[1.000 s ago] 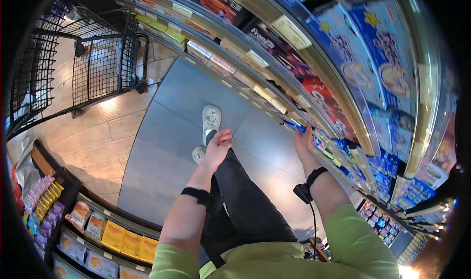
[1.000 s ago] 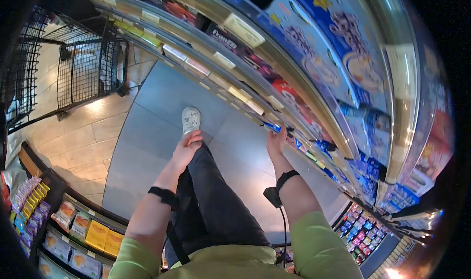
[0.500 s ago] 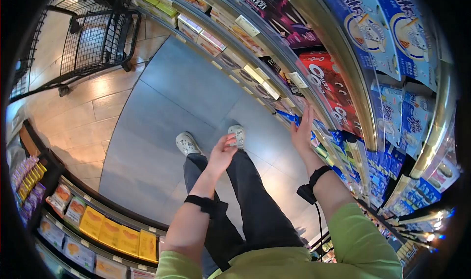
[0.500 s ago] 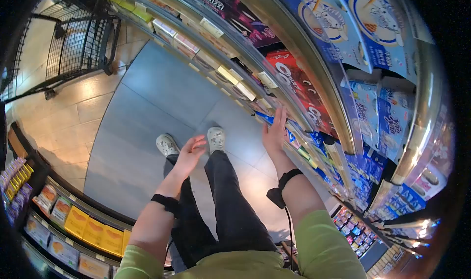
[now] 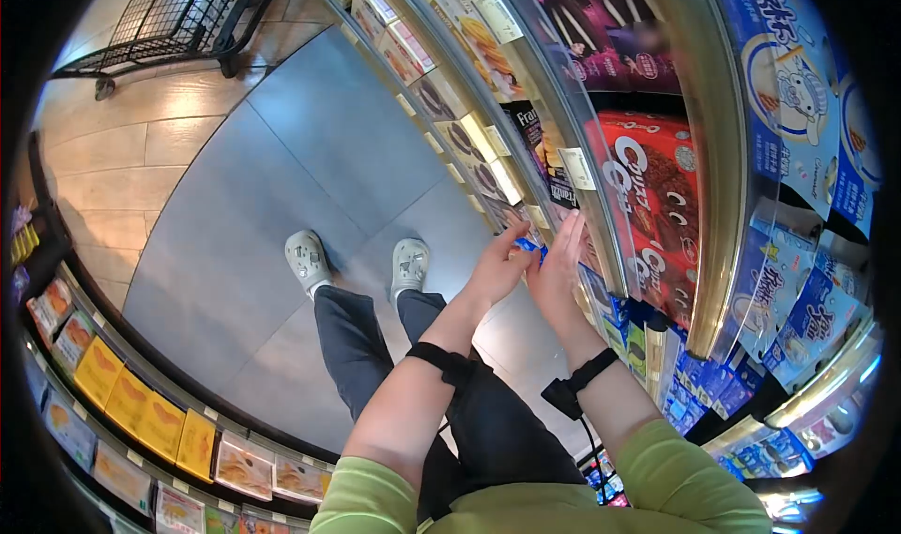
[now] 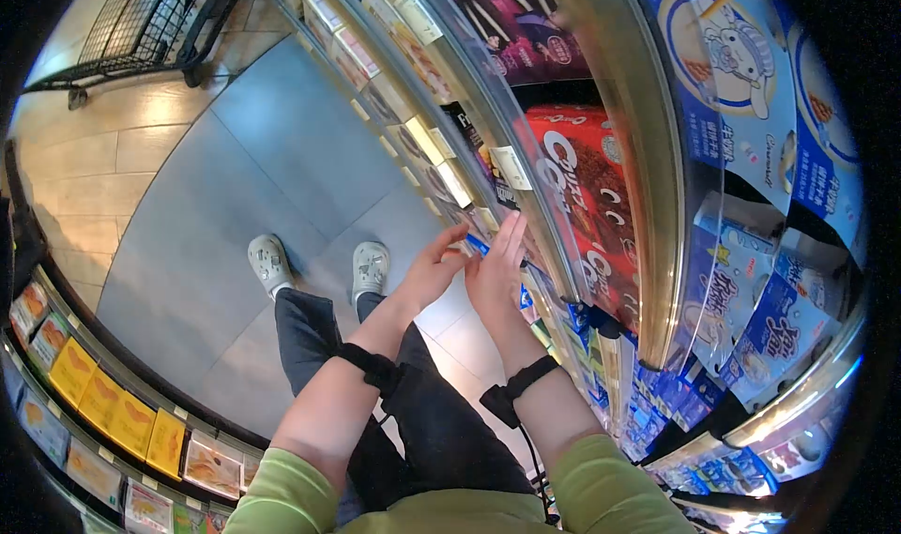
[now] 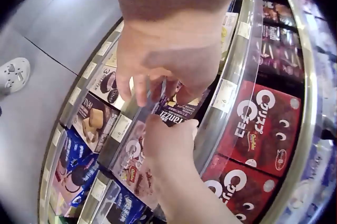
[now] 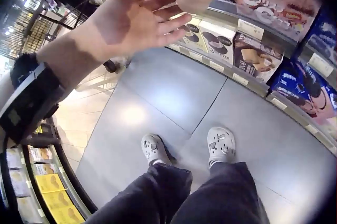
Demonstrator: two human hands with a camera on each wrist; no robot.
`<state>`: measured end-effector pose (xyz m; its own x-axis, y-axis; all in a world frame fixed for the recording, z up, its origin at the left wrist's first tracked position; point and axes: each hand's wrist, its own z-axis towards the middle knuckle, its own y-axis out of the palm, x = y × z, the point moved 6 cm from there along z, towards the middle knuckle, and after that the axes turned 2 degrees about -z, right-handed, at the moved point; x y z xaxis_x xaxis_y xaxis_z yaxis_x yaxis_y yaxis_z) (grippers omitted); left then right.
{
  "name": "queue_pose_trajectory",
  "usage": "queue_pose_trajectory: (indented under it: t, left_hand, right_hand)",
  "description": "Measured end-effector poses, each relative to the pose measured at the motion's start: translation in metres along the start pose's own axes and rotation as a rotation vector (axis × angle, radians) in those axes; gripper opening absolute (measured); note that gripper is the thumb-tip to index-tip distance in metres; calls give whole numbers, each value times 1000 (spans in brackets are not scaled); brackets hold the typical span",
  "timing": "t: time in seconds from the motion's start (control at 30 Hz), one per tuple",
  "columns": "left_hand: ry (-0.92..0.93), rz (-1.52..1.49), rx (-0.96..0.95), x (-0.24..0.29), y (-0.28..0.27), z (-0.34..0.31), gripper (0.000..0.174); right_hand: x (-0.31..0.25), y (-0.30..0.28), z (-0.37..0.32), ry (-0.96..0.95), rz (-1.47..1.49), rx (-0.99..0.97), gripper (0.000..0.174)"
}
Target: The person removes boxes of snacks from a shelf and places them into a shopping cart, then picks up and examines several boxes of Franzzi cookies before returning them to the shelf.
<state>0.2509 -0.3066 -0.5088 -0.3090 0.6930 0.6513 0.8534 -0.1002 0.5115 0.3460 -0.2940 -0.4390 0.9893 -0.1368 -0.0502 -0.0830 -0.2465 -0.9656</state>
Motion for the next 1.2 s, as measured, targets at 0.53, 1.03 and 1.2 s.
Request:
queue_pose_trajectory:
  t: [0.53, 1.03, 1.2]
  left_hand:
    - [-78, -259, 4, -12, 27, 30, 53]
    - [259, -14, 241, -18, 46, 98, 68]
    - [230, -495, 188, -6, 54, 92, 64]
  right_hand:
    - [32, 15, 3, 95, 200, 178, 82]
    - [33, 19, -9, -10, 430, 44, 62]
    - [18, 15, -7, -143, 281, 102, 53]
